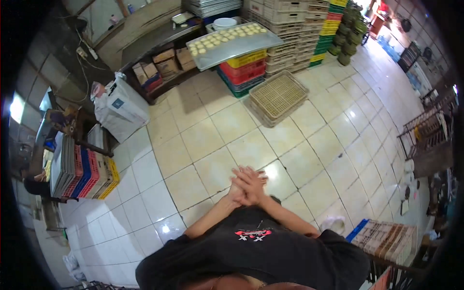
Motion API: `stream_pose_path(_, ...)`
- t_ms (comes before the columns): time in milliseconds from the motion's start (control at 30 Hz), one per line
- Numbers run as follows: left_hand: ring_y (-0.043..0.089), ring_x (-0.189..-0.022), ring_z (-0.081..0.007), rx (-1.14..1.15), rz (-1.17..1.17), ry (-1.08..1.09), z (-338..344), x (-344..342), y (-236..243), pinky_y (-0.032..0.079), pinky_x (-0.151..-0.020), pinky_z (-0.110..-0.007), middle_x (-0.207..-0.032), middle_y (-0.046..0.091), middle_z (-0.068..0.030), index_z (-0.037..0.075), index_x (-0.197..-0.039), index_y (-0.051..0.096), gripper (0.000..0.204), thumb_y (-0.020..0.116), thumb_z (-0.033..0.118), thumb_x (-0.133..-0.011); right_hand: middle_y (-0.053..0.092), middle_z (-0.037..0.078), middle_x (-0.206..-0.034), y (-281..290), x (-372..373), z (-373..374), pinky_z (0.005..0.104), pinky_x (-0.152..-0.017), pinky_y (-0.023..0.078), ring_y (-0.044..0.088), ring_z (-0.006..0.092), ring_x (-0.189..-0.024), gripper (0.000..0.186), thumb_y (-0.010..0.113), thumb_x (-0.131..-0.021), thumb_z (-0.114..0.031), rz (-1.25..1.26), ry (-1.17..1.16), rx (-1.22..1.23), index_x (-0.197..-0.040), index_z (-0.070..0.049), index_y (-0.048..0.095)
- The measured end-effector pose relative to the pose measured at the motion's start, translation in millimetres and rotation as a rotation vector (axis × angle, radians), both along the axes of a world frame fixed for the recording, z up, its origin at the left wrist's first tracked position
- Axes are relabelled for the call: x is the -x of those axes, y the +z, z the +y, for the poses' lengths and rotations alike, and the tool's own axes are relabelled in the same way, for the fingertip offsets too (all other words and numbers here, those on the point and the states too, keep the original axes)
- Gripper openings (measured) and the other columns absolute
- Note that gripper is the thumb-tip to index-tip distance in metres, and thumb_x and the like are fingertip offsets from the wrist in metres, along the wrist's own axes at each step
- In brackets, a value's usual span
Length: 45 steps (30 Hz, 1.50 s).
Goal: Filling, folding, and placing dough balls on trays in a bakery.
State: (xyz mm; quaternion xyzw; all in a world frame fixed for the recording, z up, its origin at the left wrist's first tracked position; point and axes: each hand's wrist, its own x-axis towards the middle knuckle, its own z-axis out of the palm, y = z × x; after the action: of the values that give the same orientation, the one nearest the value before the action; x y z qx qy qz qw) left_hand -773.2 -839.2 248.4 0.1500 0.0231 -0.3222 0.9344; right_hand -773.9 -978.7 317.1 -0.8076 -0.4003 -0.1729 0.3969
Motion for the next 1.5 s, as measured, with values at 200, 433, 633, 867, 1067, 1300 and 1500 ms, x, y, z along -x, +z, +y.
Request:
stream_pose_path(200, 0.049, -0.121, -0.0247, -0.032, -0.159, 0.145, 28.9, -107.5, 117.8, 0.040, -0.098, -0.045, -0.137, 0.047, -0.0132, 0.007, -0.142, 0.031, 0.065, 0.039, 0.051, -0.094, 0.054, 0.020, -0.127, -93.1, -154.5, -43.9, 0.0423, -0.094, 0.044, 0.055, 0.0370, -0.111, 0.035, 0.067, -0.079, -0.020, 0.601, -0.469, 0.037, -0.111, -0.007, 0.062)
stream_pose_path(433, 0.056, -0.108, -0.0283, -0.661, 0.104, 0.393, 56.2, -275.0, 61.2, 0.045, -0.092, -0.041, -0.126, 0.056, -0.0151, 0.003, -0.123, 0.051, 0.039, 0.043, 0.029, -0.095, 0.067, 0.021, -0.095, -140.0, -372.4, -107.3, 0.0396, -0.077, 0.052, 0.066, 0.0329, -0.087, 0.031, 0.070, -0.076, -0.025, 0.633, -0.687, 0.127, -0.099, -0.005, 0.069)
stream_pose_path(633, 0.055, -0.102, -0.0291, -0.170, 0.316, 0.567, 76.9, -416.4, 72.3, 0.047, -0.091, -0.040, -0.117, 0.055, -0.0172, -0.001, -0.113, 0.050, 0.031, 0.053, 0.017, -0.088, 0.065, 0.022, -0.100, -68.6, -607.5, -91.8, 0.0405, -0.082, 0.049, 0.064, 0.0324, -0.095, 0.037, 0.066, -0.078, -0.027, 0.589, -0.717, 0.210, -0.105, -0.002, 0.065)
stream_pose_path(867, 0.053, -0.109, -0.0343, -0.558, 0.394, 0.063, 64.2, -633.2, -1.8, 0.045, -0.095, -0.044, -0.125, 0.050, -0.0216, -0.002, -0.132, 0.034, 0.051, 0.047, 0.032, -0.096, 0.053, 0.020, -0.125, -76.6, -850.1, -132.7, 0.0432, -0.094, 0.045, 0.054, 0.0370, -0.110, 0.051, 0.067, -0.075, -0.026, 0.404, -1.021, 0.299, -0.121, -0.008, 0.057)
stream_pose_path(1067, 0.053, -0.112, -0.0364, -0.682, 0.740, 0.446, 36.1, -742.0, -72.5, 0.045, -0.094, -0.045, -0.126, 0.049, -0.0233, -0.001, -0.140, 0.023, 0.065, 0.033, 0.048, -0.099, 0.044, 0.015, -0.133, -81.3, -926.1, -170.1, 0.0583, -0.097, 0.037, 0.044, 0.0371, -0.123, 0.061, 0.066, -0.073, -0.036, 0.693, -1.311, 0.430, -0.128, -0.015, 0.049)
stream_pose_path(1300, 0.052, -0.060, -0.0277, -0.765, 0.869, 0.719, 41.8, -744.6, -131.6, 0.043, -0.053, -0.043, -0.087, 0.057, -0.0159, 0.001, -0.104, 0.049, 0.040, 0.029, 0.035, -0.102, 0.052, 0.026, -0.124, -108.0, -1029.3, -231.2, 0.0508, -0.093, 0.044, 0.053, 0.0404, -0.113, 0.054, 0.062, -0.076, -0.029, 0.758, -1.202, 0.449, -0.121, -0.003, 0.050)
stream_pose_path(1500, 0.055, -0.064, -0.0228, -0.960, 0.920, 0.758, 72.7, -740.3, -96.8, 0.048, -0.056, -0.040, -0.083, 0.058, -0.0108, 0.002, -0.096, 0.052, 0.025, 0.044, 0.026, -0.097, 0.063, 0.030, -0.096, -183.3, -1041.4, -222.9, 0.0507, -0.082, 0.049, 0.060, 0.0458, -0.094, 0.043, 0.058, -0.080, -0.033, 0.715, -1.029, 0.510, -0.103, 0.003, 0.056)
